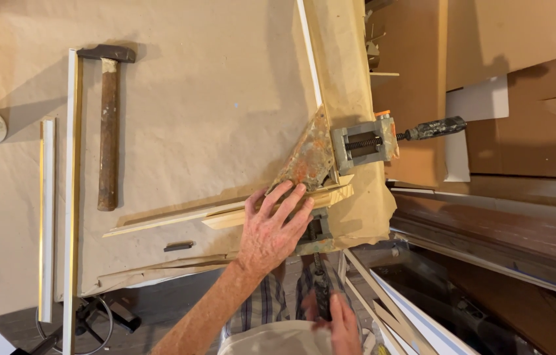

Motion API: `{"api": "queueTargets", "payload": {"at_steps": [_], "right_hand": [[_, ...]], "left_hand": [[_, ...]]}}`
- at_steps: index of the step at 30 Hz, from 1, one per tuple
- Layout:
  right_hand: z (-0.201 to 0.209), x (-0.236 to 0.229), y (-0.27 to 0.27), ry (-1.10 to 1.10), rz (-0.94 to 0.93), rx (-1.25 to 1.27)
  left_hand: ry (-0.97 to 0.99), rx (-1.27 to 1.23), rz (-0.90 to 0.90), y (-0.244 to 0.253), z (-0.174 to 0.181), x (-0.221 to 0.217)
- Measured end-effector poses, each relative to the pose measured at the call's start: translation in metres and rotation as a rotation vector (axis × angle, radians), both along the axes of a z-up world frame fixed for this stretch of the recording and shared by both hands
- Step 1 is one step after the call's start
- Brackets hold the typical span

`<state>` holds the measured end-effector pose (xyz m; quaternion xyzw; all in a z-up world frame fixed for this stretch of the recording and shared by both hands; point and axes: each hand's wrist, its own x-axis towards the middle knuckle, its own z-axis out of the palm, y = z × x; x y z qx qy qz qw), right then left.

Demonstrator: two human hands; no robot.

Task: Assembling wooden frame components by applying glue, positioning pieces, and securing them with a hammer and corner clamp.

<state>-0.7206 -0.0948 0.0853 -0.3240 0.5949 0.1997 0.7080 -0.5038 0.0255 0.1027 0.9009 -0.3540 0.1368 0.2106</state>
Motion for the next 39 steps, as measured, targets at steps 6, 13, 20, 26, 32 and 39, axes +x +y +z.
{"api": "queueTargets", "payload": {"at_steps": [6,13,20,26,32,39], "right_hand": [[0.045,0.061,-0.002,0.026,0.893,-0.402],[-0.004,0.057,-0.005,-0.136,0.556,-0.186],[-0.013,0.060,-0.020,-0.087,0.486,0.189],[0.103,0.132,-0.046,-0.291,1.271,-0.046],[0.134,0.242,-0.130,-0.139,1.429,-0.559],[0.041,0.410,-0.148,-0.813,1.053,-0.617]], "left_hand": [[0.004,-0.006,-0.005,0.000,0.002,-0.001],[-0.011,-0.014,0.004,0.001,0.004,0.002],[-0.021,-0.023,0.014,0.004,0.007,0.001],[-0.019,-0.048,0.003,0.000,0.014,0.003],[0.128,0.182,-0.210,-0.016,0.029,0.037],[0.095,0.109,-0.253,-0.034,0.012,0.050]]}}
